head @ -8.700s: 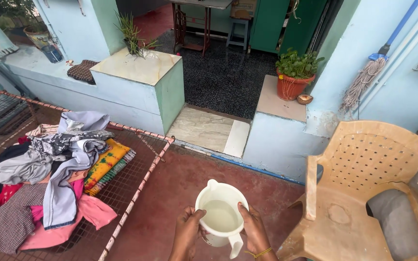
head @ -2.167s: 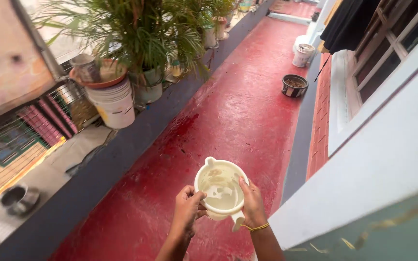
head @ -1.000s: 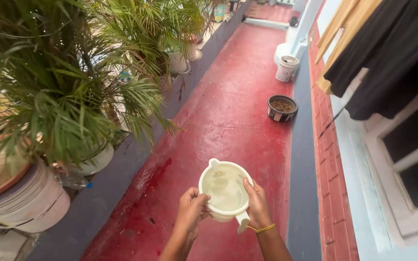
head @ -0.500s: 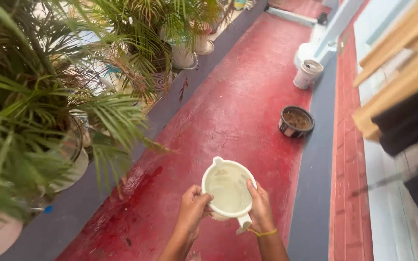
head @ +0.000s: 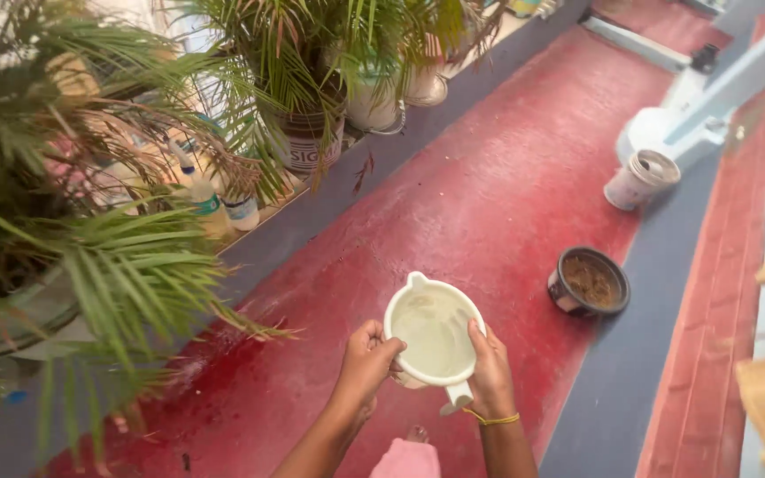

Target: Water various potted plants and garden beds using a plastic mug and a bucket.

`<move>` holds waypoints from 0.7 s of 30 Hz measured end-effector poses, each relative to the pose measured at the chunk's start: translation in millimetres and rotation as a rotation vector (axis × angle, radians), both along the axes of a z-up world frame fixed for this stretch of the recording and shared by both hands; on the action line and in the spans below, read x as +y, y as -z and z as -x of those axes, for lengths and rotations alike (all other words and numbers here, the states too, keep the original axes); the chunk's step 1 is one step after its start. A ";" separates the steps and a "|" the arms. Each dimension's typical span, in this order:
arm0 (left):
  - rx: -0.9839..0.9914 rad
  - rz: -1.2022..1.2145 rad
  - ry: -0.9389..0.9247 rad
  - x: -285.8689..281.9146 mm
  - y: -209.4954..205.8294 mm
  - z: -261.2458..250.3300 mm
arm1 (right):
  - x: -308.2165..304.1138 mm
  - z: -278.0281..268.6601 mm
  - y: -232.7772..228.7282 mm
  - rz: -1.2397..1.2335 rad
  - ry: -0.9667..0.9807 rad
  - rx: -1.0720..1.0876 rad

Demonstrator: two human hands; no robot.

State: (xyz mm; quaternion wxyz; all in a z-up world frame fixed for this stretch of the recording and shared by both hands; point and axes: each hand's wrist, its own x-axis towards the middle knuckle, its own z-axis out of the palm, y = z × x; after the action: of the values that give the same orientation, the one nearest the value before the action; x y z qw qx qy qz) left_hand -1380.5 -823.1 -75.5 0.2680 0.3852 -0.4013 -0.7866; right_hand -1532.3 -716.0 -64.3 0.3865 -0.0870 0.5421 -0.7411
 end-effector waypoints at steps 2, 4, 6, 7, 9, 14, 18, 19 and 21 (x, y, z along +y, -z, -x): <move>0.035 -0.004 -0.055 -11.8 2.9 37.4 | -19.0 46.3 5.6 -0.018 -0.044 0.027; 0.054 -0.003 -0.101 -21.3 1.9 68.8 | -36.3 82.7 4.2 -0.030 -0.079 0.038; 0.037 -0.015 -0.130 -36.3 -6.7 102.0 | -57.0 116.0 -7.7 -0.027 -0.115 0.021; 0.034 -0.009 -0.137 -42.3 -14.1 117.3 | -66.6 135.1 -8.3 -0.021 -0.122 0.018; 0.004 -0.045 -0.162 -52.0 -26.1 145.1 | -83.8 170.2 -7.0 -0.025 -0.172 0.069; 0.052 -0.057 -0.257 -87.9 -18.2 209.5 | -136.1 239.6 -4.5 -0.002 -0.249 0.061; 0.027 -0.026 -0.310 -138.7 2.1 252.3 | -194.5 286.0 9.5 -0.028 -0.283 0.057; 0.023 -0.021 -0.323 -150.7 2.3 261.5 | -209.4 293.1 5.0 -0.022 -0.296 0.054; 0.030 -0.036 -0.358 -177.2 1.7 278.1 | -242.2 305.7 -5.6 -0.076 -0.330 0.051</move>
State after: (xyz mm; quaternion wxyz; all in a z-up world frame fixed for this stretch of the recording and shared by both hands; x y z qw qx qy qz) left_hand -1658.6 -1000.3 -77.1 0.4026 0.4435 -0.3080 -0.7391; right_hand -1838.0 -958.2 -58.7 0.4920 -0.1788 0.5576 -0.6443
